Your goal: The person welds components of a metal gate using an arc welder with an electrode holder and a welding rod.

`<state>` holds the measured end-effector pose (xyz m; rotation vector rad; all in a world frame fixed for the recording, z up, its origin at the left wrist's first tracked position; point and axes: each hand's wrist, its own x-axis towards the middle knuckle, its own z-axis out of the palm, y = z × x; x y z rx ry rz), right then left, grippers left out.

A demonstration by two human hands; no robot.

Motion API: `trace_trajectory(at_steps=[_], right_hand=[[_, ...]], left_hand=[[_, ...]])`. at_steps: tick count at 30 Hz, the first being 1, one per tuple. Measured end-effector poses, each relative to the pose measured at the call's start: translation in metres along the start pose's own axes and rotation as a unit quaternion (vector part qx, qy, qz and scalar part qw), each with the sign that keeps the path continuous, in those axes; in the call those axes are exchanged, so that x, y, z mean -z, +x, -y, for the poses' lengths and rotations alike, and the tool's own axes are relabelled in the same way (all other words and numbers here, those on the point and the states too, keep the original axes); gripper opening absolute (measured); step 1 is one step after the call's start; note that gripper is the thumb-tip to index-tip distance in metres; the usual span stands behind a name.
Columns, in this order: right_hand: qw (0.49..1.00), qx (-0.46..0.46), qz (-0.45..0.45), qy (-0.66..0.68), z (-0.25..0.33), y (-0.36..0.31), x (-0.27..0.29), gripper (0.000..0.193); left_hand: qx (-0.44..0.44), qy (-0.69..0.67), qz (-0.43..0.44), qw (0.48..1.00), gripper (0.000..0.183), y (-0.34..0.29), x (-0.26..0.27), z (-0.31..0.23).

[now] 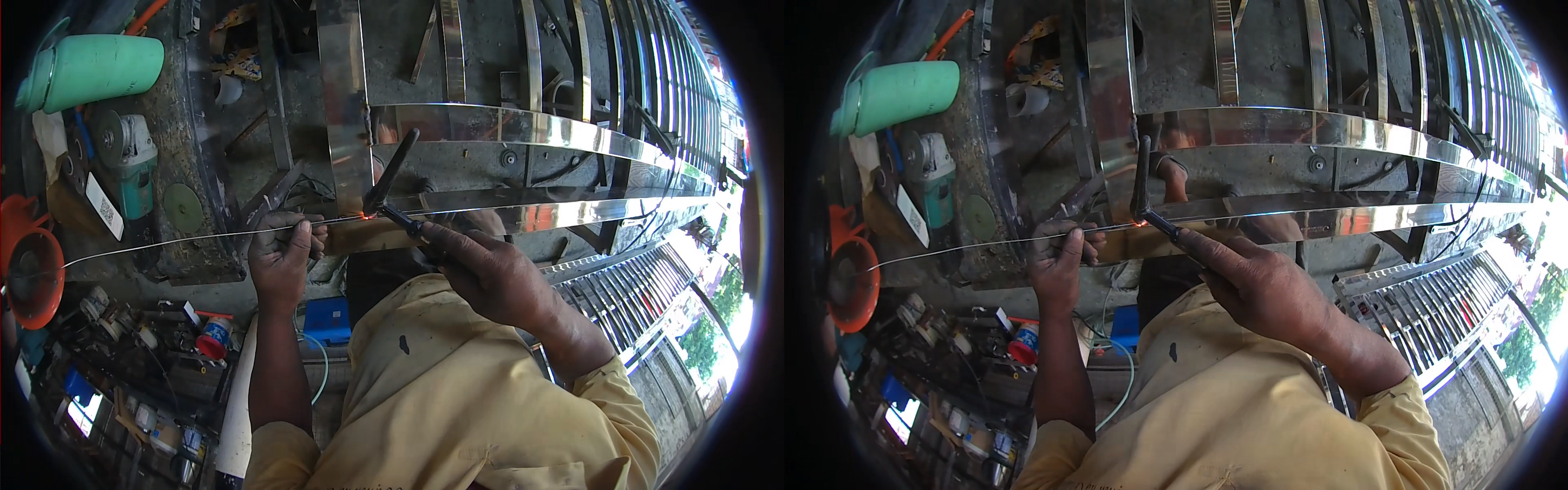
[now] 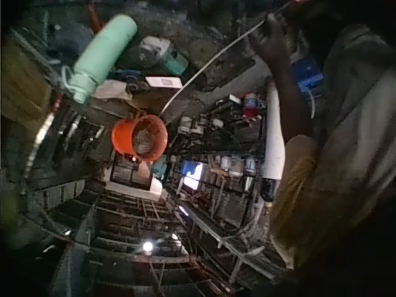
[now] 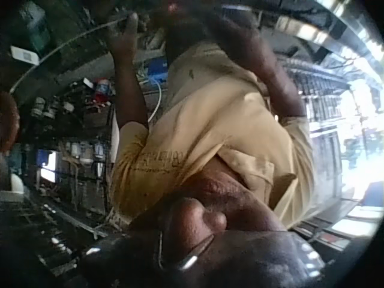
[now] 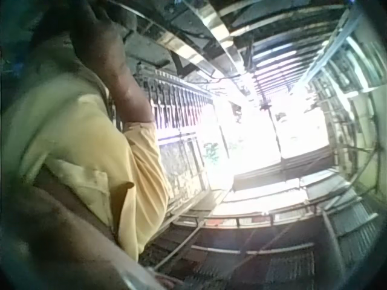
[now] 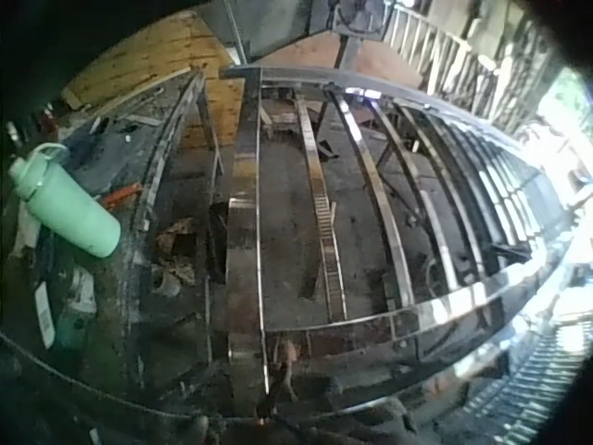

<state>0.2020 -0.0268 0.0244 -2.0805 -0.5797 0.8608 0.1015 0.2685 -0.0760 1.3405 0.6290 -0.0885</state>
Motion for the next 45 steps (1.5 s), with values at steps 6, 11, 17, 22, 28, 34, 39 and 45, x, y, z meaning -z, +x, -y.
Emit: trace_trajectory(at_steps=[6, 11, 17, 22, 28, 34, 39, 45], right_hand=[[0.997, -0.06, 0.048, 0.004, 0.0031, -0.0017, 0.0031, 0.056], [1.0, -0.005, -0.008, 0.019, 0.0015, 0.0026, -0.0006, 0.055], [1.0, 0.001, 0.005, 0.012, -0.0003, 0.0009, 0.0004, 0.056], [1.0, -0.012, 0.007, 0.02, 0.0017, 0.0003, 0.0004, 0.058], [0.997, -0.051, 0.042, 0.026, 0.0003, -0.001, 0.0002, 0.057], [0.999, 0.013, -0.017, 0.03, -0.0024, 0.0017, -0.0021, 0.056], [1.0, 0.003, 0.009, 0.009, -0.0015, 0.0014, 0.0006, 0.058], [0.996, -0.062, 0.059, 0.016, -0.0001, -0.0016, 0.0024, 0.058]], left_hand=[[-0.039, 0.004, 0.003, 0.999, 0.012, -0.0004, 0.0021, 0.0054], [-0.012, -0.009, 0.002, 1.0, 0.01, 0.0007, -0.0009, -0.0002], [0.003, -0.016, -0.012, 1.0, 0.01, 0.0002, -0.0028, -0.0012], [0.003, -0.011, -0.002, 1.0, 0.009, 0.0003, 0.0001, -0.0002], [-0.031, 0.019, -0.013, 0.999, 0.013, -0.0011, -0.0009, 0.0026], [-0.01, -0.006, 0.003, 1.0, 0.011, 0.0007, -0.0032, -0.0018], [-0.008, 0.016, -0.014, 1.0, 0.009, 0.0004, -0.003, -0.0012], [-0.012, -0.001, -0.011, 1.0, 0.01, -0.0011, -0.0025, 0.001]])
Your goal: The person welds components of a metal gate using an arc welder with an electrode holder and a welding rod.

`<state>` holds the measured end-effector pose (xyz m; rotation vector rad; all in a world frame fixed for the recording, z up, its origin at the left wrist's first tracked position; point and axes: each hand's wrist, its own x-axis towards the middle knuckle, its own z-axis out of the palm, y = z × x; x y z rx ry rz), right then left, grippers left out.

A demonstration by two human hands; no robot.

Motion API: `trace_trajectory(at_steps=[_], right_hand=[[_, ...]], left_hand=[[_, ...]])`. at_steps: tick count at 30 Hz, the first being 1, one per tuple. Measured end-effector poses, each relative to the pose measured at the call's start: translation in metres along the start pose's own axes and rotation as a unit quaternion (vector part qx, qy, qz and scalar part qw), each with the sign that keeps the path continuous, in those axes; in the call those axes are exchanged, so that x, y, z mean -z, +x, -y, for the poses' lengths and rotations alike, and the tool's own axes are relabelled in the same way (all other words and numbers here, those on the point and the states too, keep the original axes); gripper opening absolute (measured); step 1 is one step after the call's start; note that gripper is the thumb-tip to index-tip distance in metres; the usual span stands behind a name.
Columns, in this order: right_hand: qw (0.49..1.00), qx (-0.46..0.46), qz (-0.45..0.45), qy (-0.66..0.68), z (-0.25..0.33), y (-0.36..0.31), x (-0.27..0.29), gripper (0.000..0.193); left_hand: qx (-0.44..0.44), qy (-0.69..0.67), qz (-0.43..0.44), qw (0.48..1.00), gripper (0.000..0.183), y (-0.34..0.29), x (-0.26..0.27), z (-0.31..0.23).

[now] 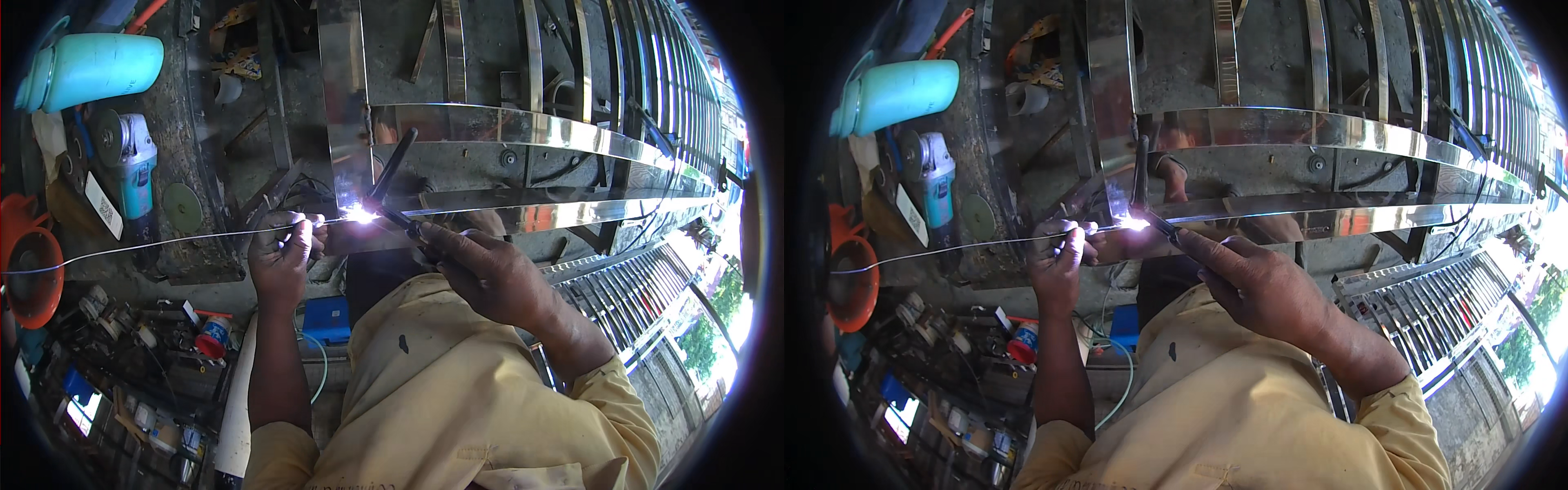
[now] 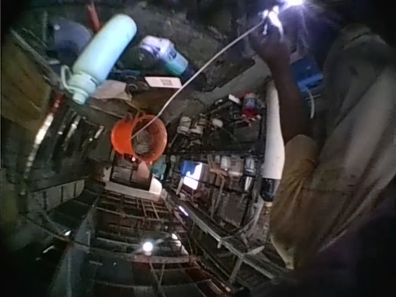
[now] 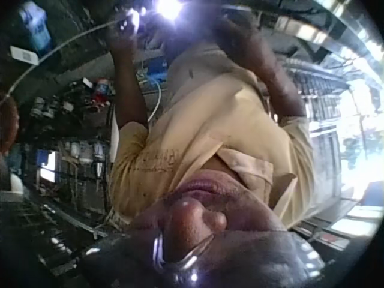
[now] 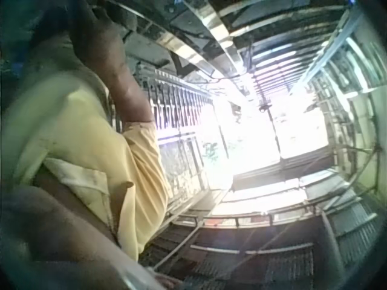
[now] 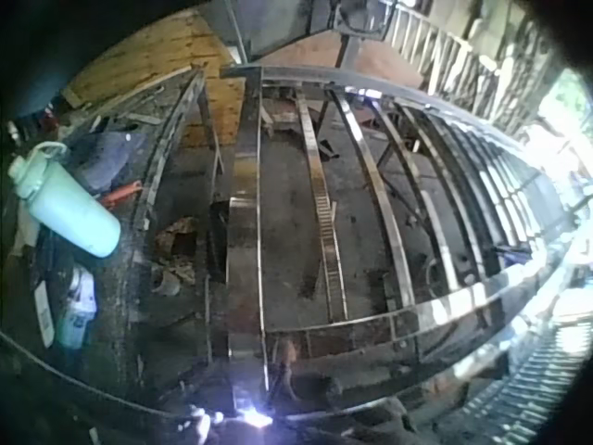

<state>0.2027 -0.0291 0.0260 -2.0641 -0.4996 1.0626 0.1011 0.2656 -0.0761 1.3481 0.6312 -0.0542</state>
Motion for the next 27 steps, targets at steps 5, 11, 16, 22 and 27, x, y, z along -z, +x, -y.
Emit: trace_trajectory(at_steps=[5, 11, 16, 22, 27], right_hand=[[0.998, 0.045, -0.04, -0.007, -0.0006, 0.0035, -0.003, 0.056], [0.996, 0.064, -0.063, 0.005, -0.0002, 0.0049, -0.0012, 0.055], [0.997, 0.055, -0.05, 0.001, -0.0004, 0.0033, -0.0027, 0.055], [0.998, 0.046, -0.04, 0.015, 0.0002, 0.0039, -0.0019, 0.056], [0.993, 0.096, -0.071, 0.007, -0.0042, 0.0079, -0.0051, 0.055]], left_hand=[[-0.013, 0.015, 0.007, 1.0, 0.012, 0.0011, -0.0009, -0.0016], [0.007, -0.007, 0.002, 1.0, 0.01, 0.0005, -0.0014, -0.0022], [0.018, 0.019, -0.006, 1.0, 0.009, 0.0007, -0.0001, -0.0026], [0.011, 0.018, -0.006, 1.0, 0.011, 0.0, -0.0004, -0.0023], [-0.002, 0.012, 0.006, 1.0, 0.013, 0.0008, -0.0008, -0.0032]])
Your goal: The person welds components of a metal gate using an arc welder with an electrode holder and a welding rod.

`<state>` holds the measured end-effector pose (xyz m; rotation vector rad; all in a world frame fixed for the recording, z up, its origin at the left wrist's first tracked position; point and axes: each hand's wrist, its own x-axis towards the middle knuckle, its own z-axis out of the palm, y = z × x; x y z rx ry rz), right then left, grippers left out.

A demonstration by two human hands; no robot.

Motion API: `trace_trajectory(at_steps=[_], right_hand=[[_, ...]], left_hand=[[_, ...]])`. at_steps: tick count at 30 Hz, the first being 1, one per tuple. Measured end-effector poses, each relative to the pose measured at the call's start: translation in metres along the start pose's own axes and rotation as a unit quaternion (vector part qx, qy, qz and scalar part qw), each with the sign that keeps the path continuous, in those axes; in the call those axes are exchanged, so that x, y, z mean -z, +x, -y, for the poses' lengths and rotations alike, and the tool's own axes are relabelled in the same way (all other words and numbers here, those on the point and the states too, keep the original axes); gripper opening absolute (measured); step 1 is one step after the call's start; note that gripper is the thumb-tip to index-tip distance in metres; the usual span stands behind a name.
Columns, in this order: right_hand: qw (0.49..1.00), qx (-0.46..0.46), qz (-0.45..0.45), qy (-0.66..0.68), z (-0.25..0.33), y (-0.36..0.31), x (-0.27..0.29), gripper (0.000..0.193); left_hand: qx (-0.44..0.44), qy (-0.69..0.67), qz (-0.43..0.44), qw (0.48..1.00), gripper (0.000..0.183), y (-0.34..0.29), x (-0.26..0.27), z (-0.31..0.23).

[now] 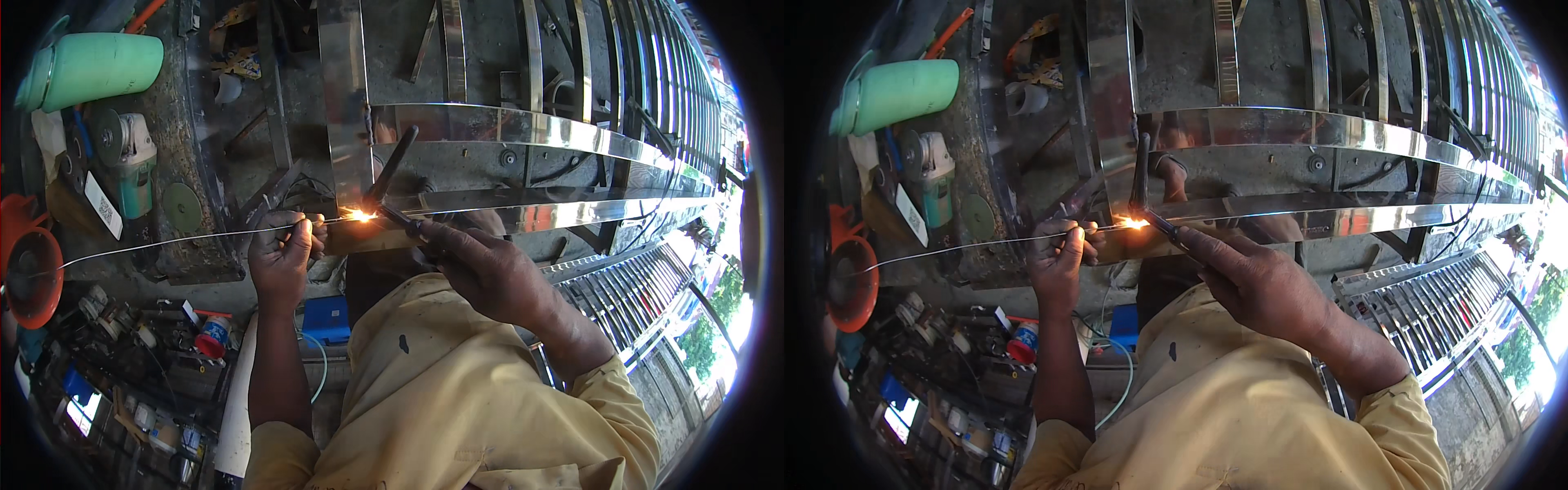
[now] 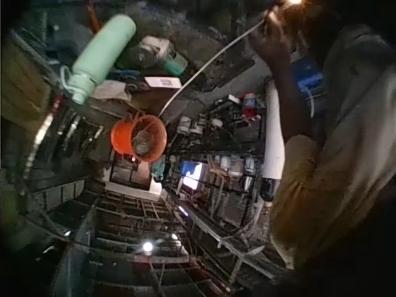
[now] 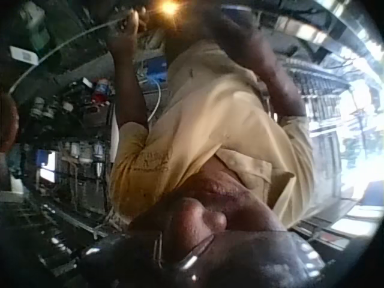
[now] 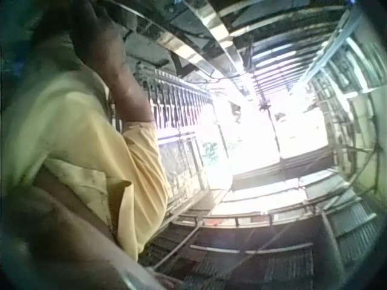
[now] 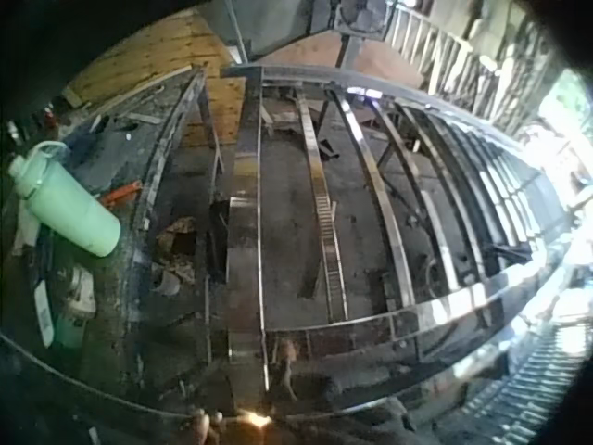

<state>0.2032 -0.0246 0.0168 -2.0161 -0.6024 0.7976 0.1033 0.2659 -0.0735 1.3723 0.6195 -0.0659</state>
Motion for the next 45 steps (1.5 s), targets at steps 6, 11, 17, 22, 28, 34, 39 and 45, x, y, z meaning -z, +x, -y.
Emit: trace_trajectory(at_steps=[6, 11, 17, 22, 28, 34, 39, 45], right_hand=[[0.999, -0.03, 0.008, 0.022, 0.0, -0.002, -0.001, 0.057], [0.999, -0.035, 0.023, 0.002, 0.001, -0.003, 0.0, 0.058], [0.998, -0.05, 0.037, 0.0, 0.006, -0.002, 0.004, 0.059], [0.998, -0.053, 0.04, -0.019, 0.002, -0.004, 0.0, 0.058], [0.999, -0.024, 0.015, -0.018, 0.004, -0.001, 0.002, 0.057], [1.0, -0.014, 0.011, -0.015, 0.002, -0.002, -0.001, 0.058], [0.998, -0.046, 0.032, 0.007, 0.001, -0.005, -0.001, 0.058], [1.0, -0.017, -0.013, 0.012, 0.0, -0.003, -0.005, 0.058]], left_hand=[[0.02, -0.019, -0.015, 1.0, 0.011, -0.001, -0.002, -0.001], [0.017, -0.015, -0.001, 1.0, 0.01, 0.0, 0.0, 0.001], [0.004, -0.019, -0.008, 1.0, 0.011, -0.001, 0.0, 0.002], [-0.005, -0.005, 0.003, 1.0, 0.011, 0.001, 0.001, 0.002], [0.014, -0.019, -0.007, 1.0, 0.009, 0.0, -0.001, 0.0], [0.023, -0.017, 0.001, 1.0, 0.009, 0.0, 0.001, 0.0], [0.007, -0.026, -0.015, 1.0, 0.012, -0.001, -0.001, 0.002], [0.016, -0.024, 0.0, 1.0, 0.011, 0.0, 0.0, -0.001]])
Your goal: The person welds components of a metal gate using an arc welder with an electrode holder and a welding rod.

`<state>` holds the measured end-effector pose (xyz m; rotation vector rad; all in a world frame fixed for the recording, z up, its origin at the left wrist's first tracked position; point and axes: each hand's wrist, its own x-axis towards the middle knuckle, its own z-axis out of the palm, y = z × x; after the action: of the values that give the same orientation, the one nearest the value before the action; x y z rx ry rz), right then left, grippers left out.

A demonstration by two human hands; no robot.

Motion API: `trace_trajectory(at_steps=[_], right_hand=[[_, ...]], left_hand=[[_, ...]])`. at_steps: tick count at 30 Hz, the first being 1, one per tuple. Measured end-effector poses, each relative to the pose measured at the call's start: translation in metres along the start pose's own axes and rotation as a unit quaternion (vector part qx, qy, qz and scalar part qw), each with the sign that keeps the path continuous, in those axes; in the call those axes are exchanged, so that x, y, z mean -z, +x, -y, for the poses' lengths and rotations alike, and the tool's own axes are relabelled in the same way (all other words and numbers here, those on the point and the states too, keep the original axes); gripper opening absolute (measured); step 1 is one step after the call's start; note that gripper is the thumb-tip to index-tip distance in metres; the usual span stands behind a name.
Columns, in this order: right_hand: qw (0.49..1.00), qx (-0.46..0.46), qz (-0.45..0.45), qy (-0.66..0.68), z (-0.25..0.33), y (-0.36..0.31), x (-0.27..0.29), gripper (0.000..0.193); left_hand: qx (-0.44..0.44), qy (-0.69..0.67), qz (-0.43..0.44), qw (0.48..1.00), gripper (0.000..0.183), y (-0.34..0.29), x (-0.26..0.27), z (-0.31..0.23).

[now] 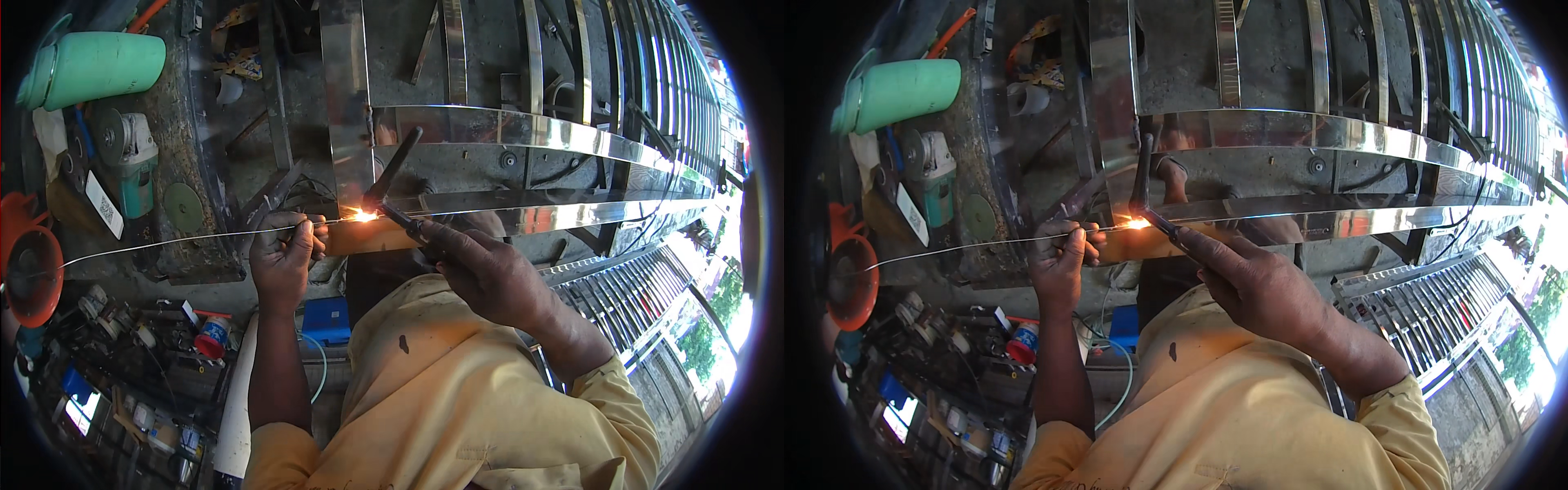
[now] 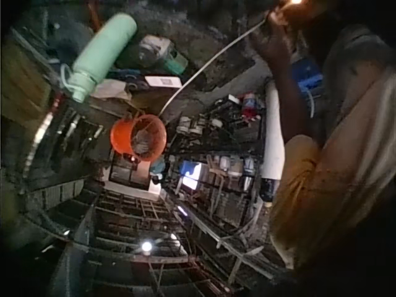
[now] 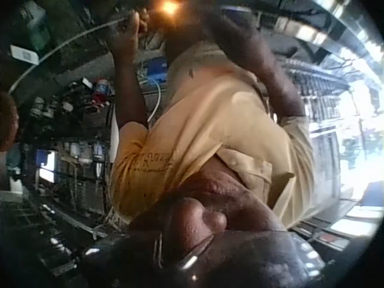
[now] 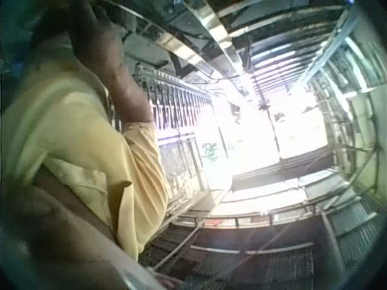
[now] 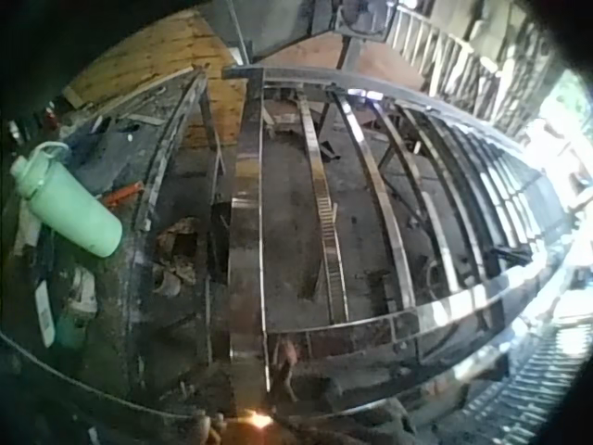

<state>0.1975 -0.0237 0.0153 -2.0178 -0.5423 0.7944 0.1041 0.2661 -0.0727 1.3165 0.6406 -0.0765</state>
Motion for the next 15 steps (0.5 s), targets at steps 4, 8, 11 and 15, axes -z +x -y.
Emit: trace_trajectory(at_steps=[4, 8, 11, 15], right_hand=[[1.0, -0.001, 0.007, -0.016, 0.0046, 0.0015, 0.0041, 0.057], [0.998, -0.034, 0.041, -0.018, 0.008, 0.0016, 0.0065, 0.056], [0.999, -0.031, 0.039, -0.016, 0.007, 0.0009, 0.0055, 0.057], [0.997, -0.06, 0.058, 0.004, 0.0061, -0.0018, 0.0061, 0.057]], left_hand=[[-0.007, 0.014, -0.008, 1.0, 0.009, -0.0002, -0.0017, 0.0006], [0.011, 0.007, -0.003, 1.0, 0.008, -0.0009, -0.0007, -0.0014], [0.021, 0.008, -0.006, 1.0, 0.009, -0.0009, 0.0005, 0.0005], [-0.02, 0.014, -0.003, 1.0, 0.011, -0.0014, 0.0002, 0.0024]])
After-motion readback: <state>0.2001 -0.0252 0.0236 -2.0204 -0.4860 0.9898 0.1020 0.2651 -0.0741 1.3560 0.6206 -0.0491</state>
